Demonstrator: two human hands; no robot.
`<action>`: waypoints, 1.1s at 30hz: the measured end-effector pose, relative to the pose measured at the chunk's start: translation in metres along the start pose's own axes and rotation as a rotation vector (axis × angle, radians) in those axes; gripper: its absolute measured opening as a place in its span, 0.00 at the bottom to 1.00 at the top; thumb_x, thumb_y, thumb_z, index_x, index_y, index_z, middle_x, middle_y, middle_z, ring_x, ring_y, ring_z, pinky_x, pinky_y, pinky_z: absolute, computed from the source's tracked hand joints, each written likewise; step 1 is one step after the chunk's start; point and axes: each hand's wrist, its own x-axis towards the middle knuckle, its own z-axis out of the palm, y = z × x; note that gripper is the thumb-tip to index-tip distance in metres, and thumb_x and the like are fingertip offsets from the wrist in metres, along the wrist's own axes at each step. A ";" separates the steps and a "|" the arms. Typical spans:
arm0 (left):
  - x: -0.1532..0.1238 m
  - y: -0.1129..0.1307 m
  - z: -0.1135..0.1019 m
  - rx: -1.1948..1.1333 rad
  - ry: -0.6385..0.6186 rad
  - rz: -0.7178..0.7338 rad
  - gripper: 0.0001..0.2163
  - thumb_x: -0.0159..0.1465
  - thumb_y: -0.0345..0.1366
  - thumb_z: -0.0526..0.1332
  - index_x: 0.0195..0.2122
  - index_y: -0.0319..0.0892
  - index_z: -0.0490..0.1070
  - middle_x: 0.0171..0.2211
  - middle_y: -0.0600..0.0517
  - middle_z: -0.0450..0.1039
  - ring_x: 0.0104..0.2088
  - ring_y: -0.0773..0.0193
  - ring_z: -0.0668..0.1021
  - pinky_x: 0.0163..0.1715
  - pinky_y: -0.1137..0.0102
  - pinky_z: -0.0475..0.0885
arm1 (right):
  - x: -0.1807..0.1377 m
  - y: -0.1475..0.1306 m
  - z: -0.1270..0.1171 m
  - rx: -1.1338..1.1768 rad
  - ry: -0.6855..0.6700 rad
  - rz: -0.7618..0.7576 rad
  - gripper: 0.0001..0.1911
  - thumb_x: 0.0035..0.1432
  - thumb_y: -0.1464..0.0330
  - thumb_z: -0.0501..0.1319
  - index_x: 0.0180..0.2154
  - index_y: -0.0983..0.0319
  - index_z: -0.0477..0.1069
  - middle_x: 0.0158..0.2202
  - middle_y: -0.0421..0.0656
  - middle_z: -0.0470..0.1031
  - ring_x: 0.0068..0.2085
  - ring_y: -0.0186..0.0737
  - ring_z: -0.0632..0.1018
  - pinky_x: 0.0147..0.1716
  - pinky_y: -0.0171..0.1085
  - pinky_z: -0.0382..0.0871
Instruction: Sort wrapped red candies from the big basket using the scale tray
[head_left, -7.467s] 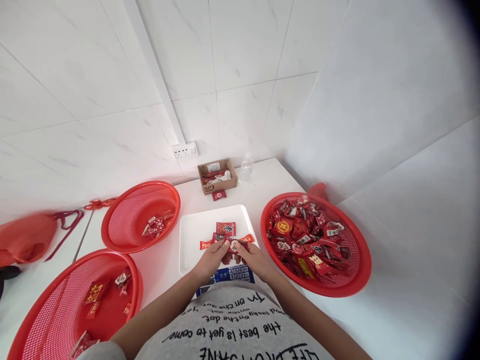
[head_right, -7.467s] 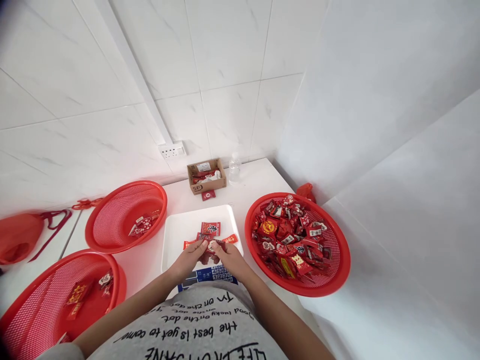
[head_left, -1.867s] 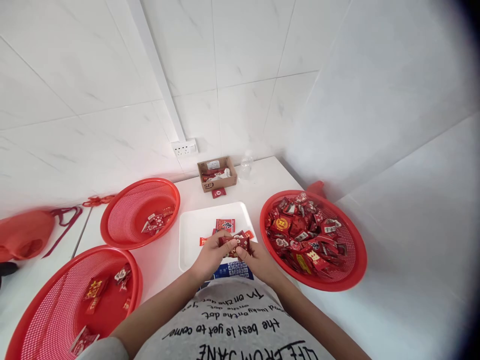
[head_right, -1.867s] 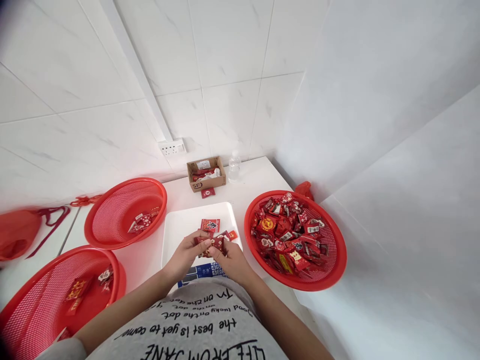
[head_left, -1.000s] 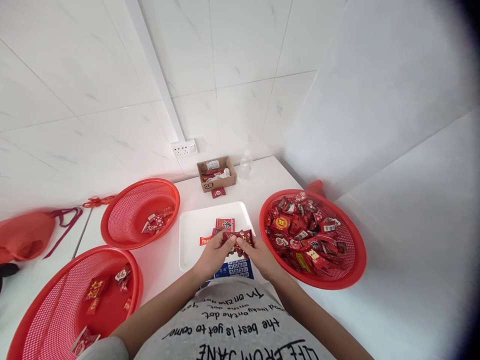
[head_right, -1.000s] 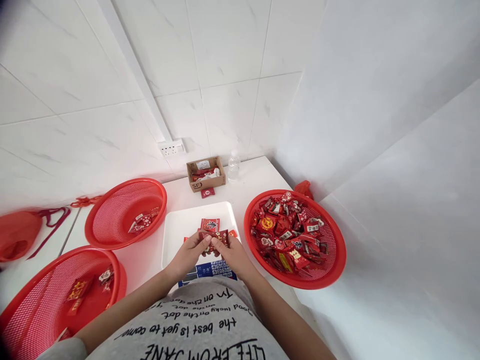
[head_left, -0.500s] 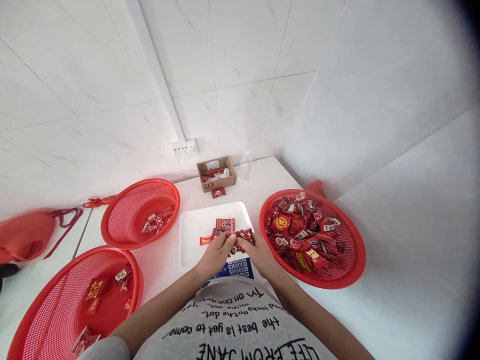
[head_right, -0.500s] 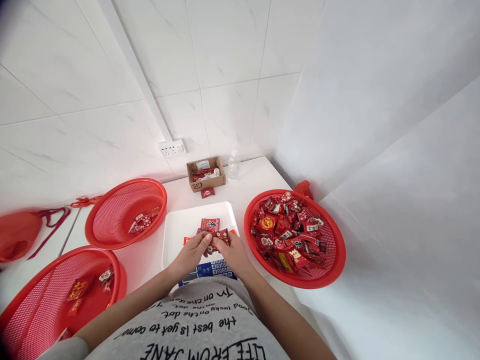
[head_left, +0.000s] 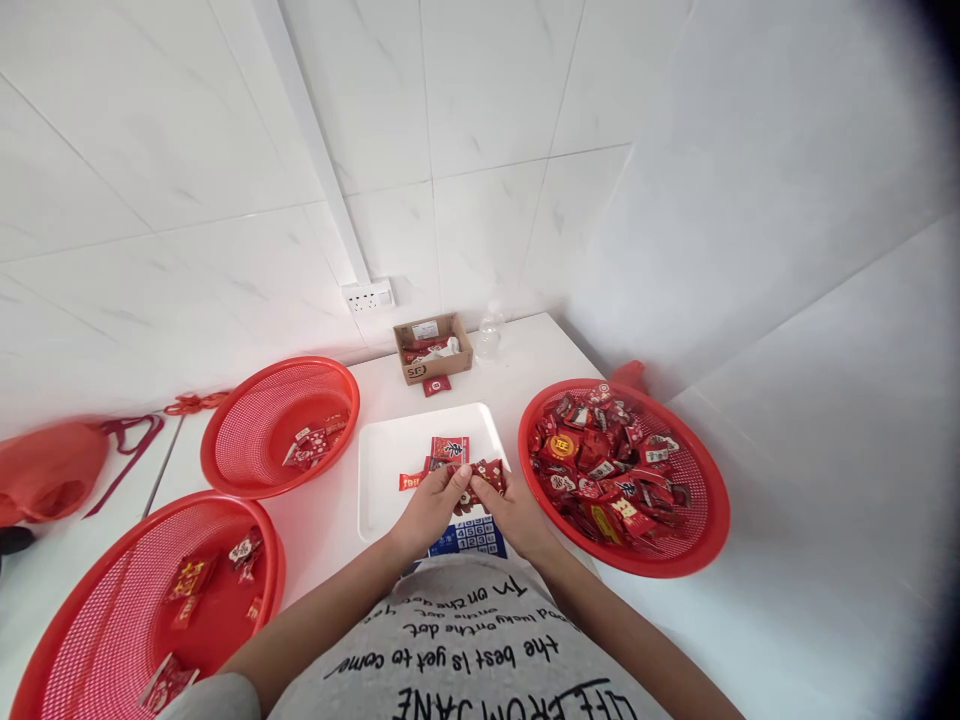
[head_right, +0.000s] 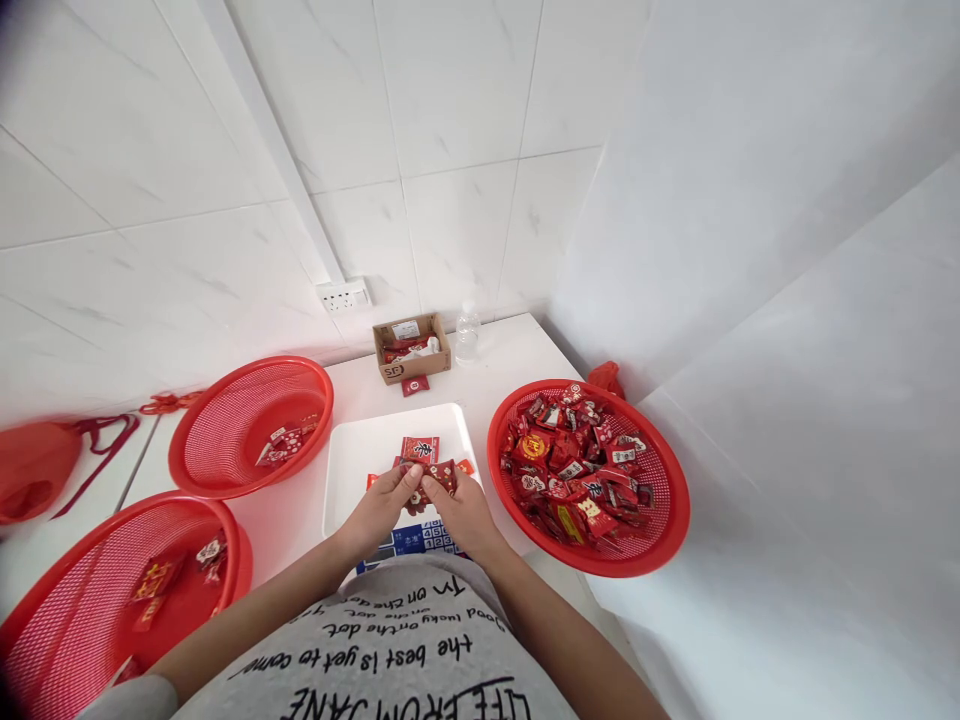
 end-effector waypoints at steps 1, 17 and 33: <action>0.000 0.000 0.000 -0.016 0.004 -0.005 0.19 0.57 0.53 0.52 0.27 0.39 0.64 0.21 0.55 0.64 0.23 0.68 0.68 0.25 0.72 0.64 | 0.000 0.001 0.000 0.016 -0.007 0.000 0.13 0.54 0.59 0.54 0.29 0.63 0.66 0.23 0.40 0.69 0.26 0.36 0.71 0.28 0.36 0.66; -0.001 -0.003 -0.006 0.075 -0.063 0.069 0.15 0.59 0.48 0.54 0.31 0.39 0.66 0.23 0.55 0.65 0.24 0.68 0.67 0.26 0.73 0.63 | 0.003 0.016 -0.007 0.085 0.007 0.091 0.20 0.52 0.51 0.55 0.29 0.64 0.63 0.20 0.36 0.63 0.21 0.31 0.63 0.21 0.32 0.56; -0.004 0.002 -0.009 -0.079 -0.054 0.134 0.10 0.57 0.42 0.58 0.28 0.38 0.66 0.23 0.56 0.64 0.24 0.70 0.65 0.26 0.74 0.61 | -0.005 -0.003 -0.003 -0.008 -0.085 0.082 0.18 0.50 0.55 0.57 0.33 0.64 0.67 0.26 0.40 0.68 0.26 0.33 0.66 0.26 0.33 0.60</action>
